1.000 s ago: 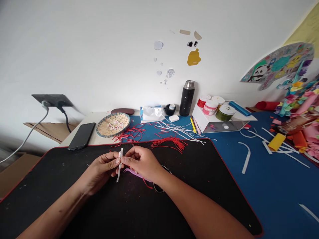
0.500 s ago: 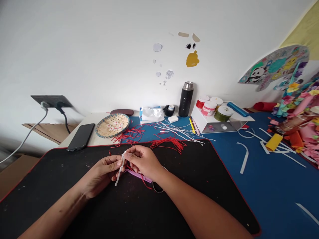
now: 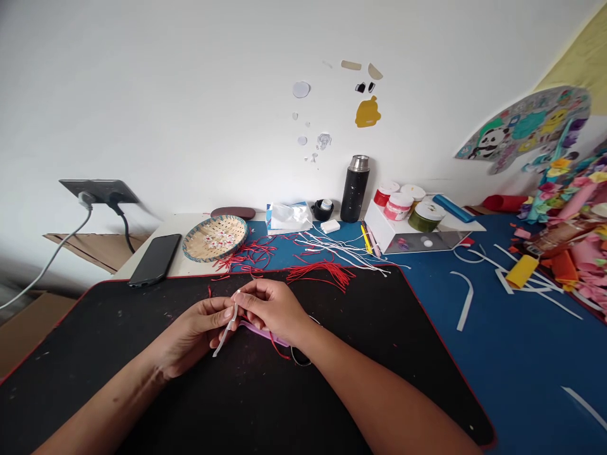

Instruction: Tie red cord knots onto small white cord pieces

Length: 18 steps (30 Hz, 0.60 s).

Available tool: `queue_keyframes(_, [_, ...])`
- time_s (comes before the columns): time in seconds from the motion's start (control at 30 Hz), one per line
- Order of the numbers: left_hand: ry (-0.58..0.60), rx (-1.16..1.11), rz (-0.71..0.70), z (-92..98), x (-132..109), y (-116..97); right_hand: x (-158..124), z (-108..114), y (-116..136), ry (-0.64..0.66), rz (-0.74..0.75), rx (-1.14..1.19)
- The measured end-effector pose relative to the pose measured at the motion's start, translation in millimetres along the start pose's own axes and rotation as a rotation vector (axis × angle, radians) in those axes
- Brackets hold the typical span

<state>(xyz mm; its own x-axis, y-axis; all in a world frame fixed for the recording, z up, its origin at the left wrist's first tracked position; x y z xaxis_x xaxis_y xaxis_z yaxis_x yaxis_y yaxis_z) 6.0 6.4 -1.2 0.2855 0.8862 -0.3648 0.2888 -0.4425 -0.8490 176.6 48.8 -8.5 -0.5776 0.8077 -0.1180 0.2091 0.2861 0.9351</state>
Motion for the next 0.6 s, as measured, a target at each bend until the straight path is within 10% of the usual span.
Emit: queue_keyframes(0.6, [0.014, 0.178, -0.051, 2.1, -2.4, -5.2, 1.4, 1.8, -0.7, -0.115, 0.044, -0.095])
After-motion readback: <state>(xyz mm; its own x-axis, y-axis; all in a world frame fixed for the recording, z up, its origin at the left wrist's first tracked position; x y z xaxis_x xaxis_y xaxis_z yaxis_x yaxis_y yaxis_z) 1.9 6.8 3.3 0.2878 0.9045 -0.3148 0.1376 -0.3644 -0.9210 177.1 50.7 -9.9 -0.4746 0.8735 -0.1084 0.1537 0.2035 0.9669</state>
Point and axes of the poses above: each hand's wrist, its own x-axis towards the middle knuckle, its own z-axis out of the back of the hand, y = z × x, the point moved 1 cm from there along x, towards the middle knuckle
